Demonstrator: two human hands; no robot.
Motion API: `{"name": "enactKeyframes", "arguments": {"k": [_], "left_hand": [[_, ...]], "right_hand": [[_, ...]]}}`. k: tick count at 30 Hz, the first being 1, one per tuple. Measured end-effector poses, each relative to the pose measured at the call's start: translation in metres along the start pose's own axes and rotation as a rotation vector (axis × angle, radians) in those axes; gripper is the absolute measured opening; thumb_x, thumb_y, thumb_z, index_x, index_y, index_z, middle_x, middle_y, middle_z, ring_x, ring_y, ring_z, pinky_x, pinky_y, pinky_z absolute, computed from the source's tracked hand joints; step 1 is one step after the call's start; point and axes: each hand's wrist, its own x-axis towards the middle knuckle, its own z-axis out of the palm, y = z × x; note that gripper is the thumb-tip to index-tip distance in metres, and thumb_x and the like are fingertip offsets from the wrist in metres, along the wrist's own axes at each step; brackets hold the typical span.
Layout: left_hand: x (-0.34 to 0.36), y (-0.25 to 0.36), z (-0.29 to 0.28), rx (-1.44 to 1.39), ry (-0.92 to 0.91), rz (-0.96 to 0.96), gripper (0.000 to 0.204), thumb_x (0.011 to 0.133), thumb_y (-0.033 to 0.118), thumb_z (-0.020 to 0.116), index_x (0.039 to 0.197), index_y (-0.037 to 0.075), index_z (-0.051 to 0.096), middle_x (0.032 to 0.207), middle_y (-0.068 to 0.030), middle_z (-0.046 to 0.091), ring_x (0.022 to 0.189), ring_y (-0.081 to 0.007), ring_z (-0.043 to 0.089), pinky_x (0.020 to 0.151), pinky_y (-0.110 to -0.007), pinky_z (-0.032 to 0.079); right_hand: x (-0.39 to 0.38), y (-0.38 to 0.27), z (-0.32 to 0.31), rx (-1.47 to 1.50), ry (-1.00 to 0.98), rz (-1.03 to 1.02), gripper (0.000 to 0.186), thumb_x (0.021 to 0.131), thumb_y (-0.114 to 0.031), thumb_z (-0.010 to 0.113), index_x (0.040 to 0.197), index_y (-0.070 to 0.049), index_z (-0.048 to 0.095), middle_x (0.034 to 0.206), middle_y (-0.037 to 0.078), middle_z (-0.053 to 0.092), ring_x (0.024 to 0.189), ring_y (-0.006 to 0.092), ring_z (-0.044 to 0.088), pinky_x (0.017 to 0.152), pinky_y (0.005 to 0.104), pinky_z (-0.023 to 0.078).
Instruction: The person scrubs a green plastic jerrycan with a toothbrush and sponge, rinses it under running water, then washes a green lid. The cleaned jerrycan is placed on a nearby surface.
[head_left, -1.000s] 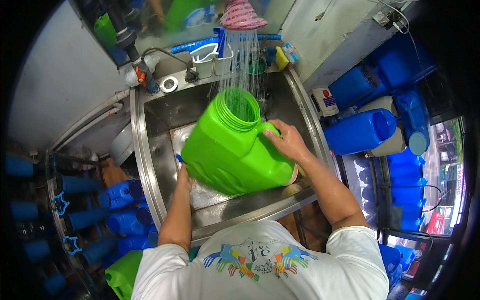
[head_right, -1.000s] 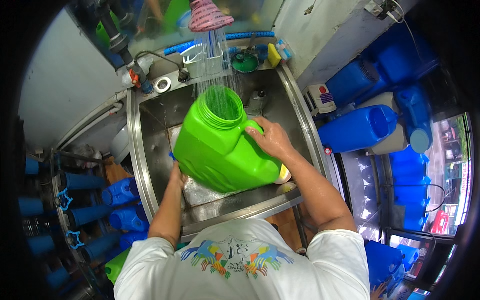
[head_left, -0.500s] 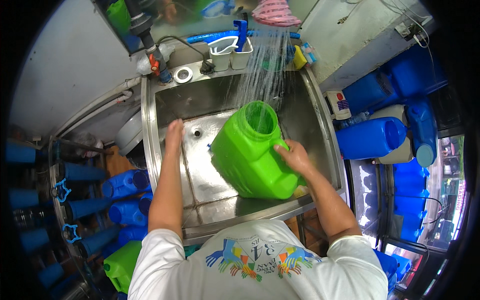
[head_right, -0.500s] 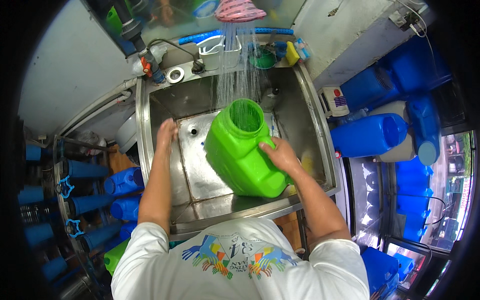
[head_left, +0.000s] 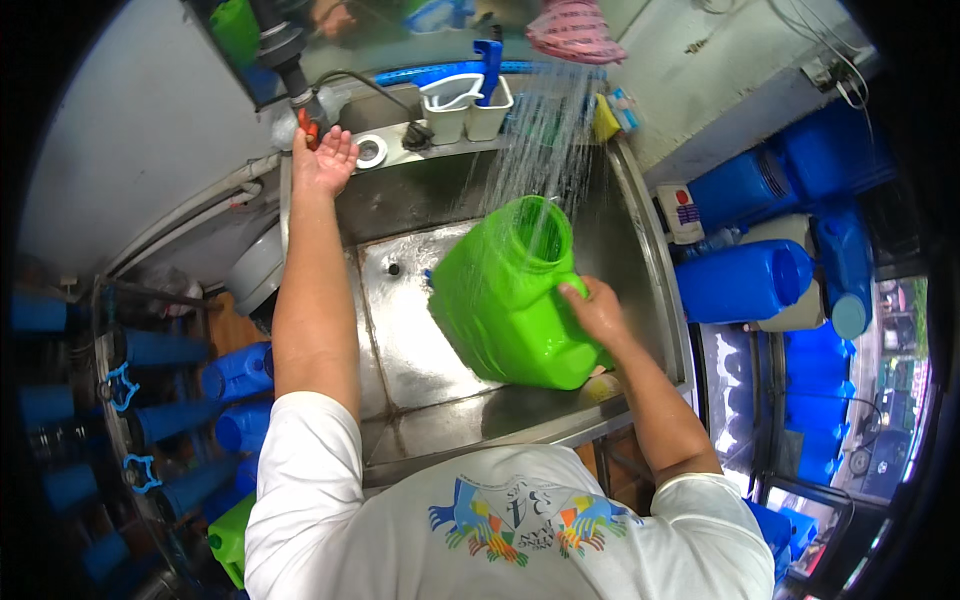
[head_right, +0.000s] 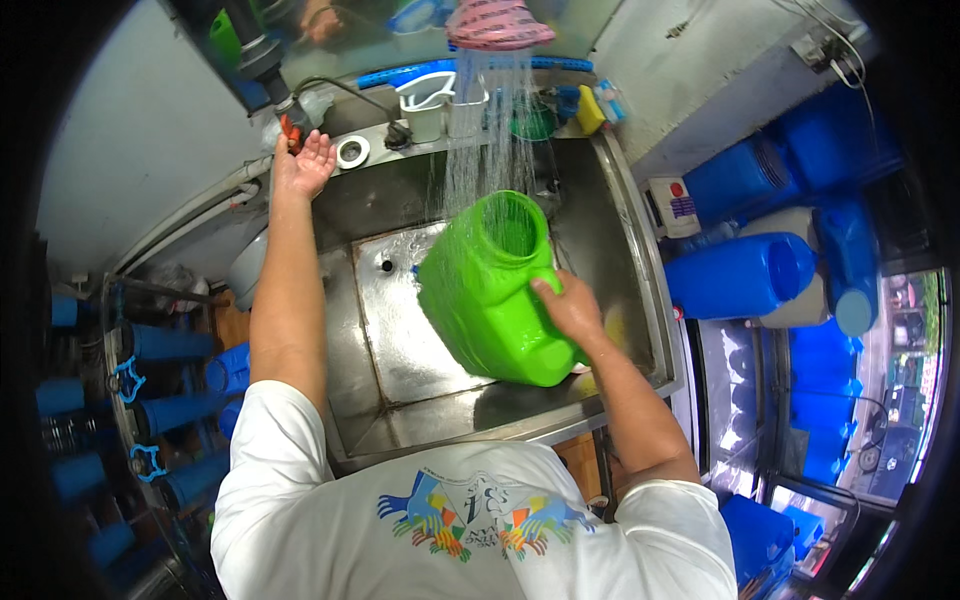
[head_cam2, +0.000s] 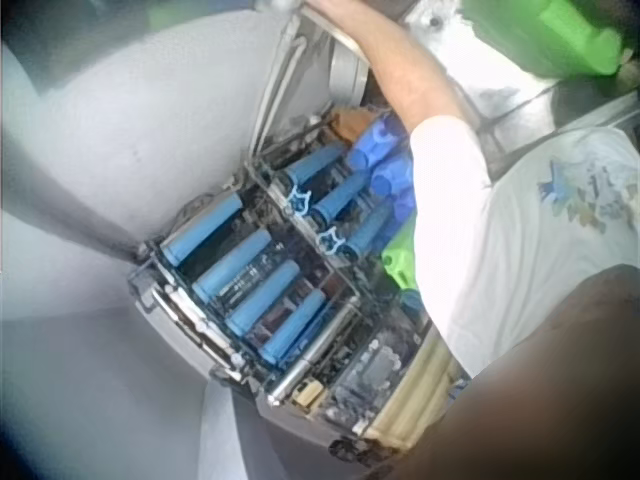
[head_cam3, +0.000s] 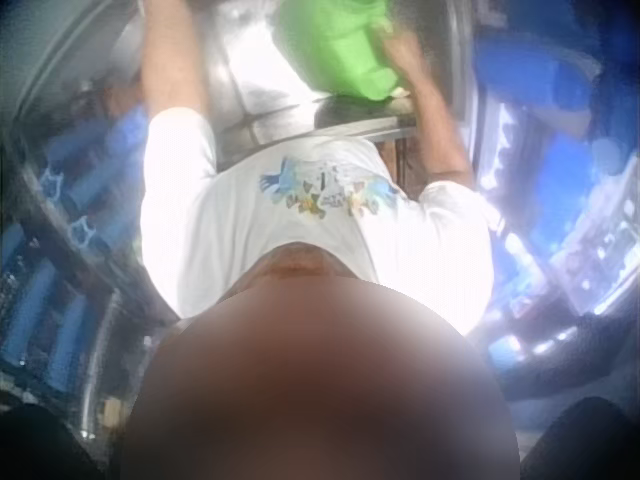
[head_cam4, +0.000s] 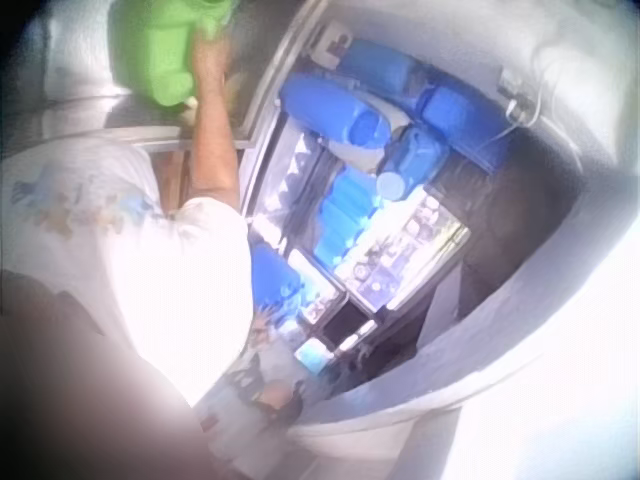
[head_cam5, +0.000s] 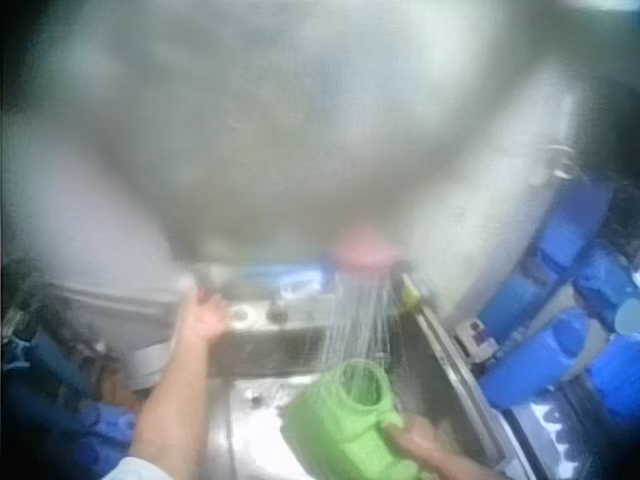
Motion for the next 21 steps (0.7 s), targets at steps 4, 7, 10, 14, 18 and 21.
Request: {"name": "enactKeyframes", "arguments": {"k": [4, 7, 10, 14, 18, 21], "left_hand": [[0.011, 0.007, 0.001, -0.062, 0.013, 0.085, 0.051, 0.096, 0.054, 0.056, 0.105, 0.004, 0.056, 0.101, -0.0065, 0.066, 0.101, -0.025, 0.062, 0.099, -0.048, 0.047], [0.014, 0.01, 0.001, 0.033, 0.009, 0.192, 0.025, 0.1, 0.032, 0.06, 0.107, 0.009, 0.058, 0.097, -0.0047, 0.067, 0.096, -0.0222, 0.064, 0.093, -0.042, 0.051], [0.01, 0.014, -0.002, 0.433, 0.064, 0.274, 0.023, 0.1, 0.031, 0.061, 0.107, 0.01, 0.061, 0.094, -0.0042, 0.068, 0.088, -0.0202, 0.067, 0.085, -0.037, 0.053], [0.004, 0.018, -0.009, 0.636, 0.005, 0.344, 0.023, 0.099, 0.032, 0.063, 0.104, 0.01, 0.065, 0.089, -0.0025, 0.07, 0.077, -0.0141, 0.067, 0.073, -0.031, 0.052], [0.008, 0.016, -0.013, 0.75, 0.009, 0.429, 0.022, 0.098, 0.031, 0.063, 0.104, 0.01, 0.066, 0.086, -0.0007, 0.07, 0.07, -0.0101, 0.066, 0.064, -0.025, 0.05], [0.011, 0.019, -0.013, 0.8, 0.029, 0.428, 0.023, 0.096, 0.034, 0.064, 0.106, 0.013, 0.065, 0.086, -0.0001, 0.072, 0.065, -0.0083, 0.065, 0.058, -0.022, 0.047]], "right_hand": [[0.026, 0.001, 0.029, -0.024, -0.012, 0.063, 0.045, 0.093, -0.039, 0.065, 0.115, 0.0, 0.067, 0.1, 0.024, 0.071, 0.097, 0.0354, 0.07, 0.085, 0.0418, 0.053], [0.014, -0.002, 0.07, -0.119, 0.067, -0.155, 0.048, 0.091, -0.04, 0.066, 0.117, 0.0, 0.064, 0.102, 0.024, 0.071, 0.096, 0.0371, 0.069, 0.085, 0.0422, 0.052], [-0.012, -0.003, 0.068, -0.019, -0.005, -0.26, 0.047, 0.091, -0.039, 0.067, 0.117, 0.0, 0.063, 0.103, 0.023, 0.071, 0.095, 0.0373, 0.069, 0.086, 0.0418, 0.052], [-0.028, 0.0, 0.012, 0.069, 0.042, -0.102, 0.041, 0.093, -0.034, 0.067, 0.114, 0.001, 0.064, 0.101, 0.021, 0.072, 0.094, 0.0337, 0.07, 0.083, 0.0402, 0.053], [-0.02, -0.01, 0.01, 0.053, 0.07, 0.026, 0.037, 0.093, -0.03, 0.067, 0.113, 0.001, 0.067, 0.101, 0.022, 0.072, 0.093, 0.0309, 0.071, 0.084, 0.0381, 0.053], [-0.024, -0.025, 0.044, -0.018, 0.062, -0.193, 0.045, 0.09, -0.037, 0.07, 0.113, 0.001, 0.065, 0.096, 0.021, 0.071, 0.085, 0.0361, 0.068, 0.08, 0.0399, 0.053]]}}
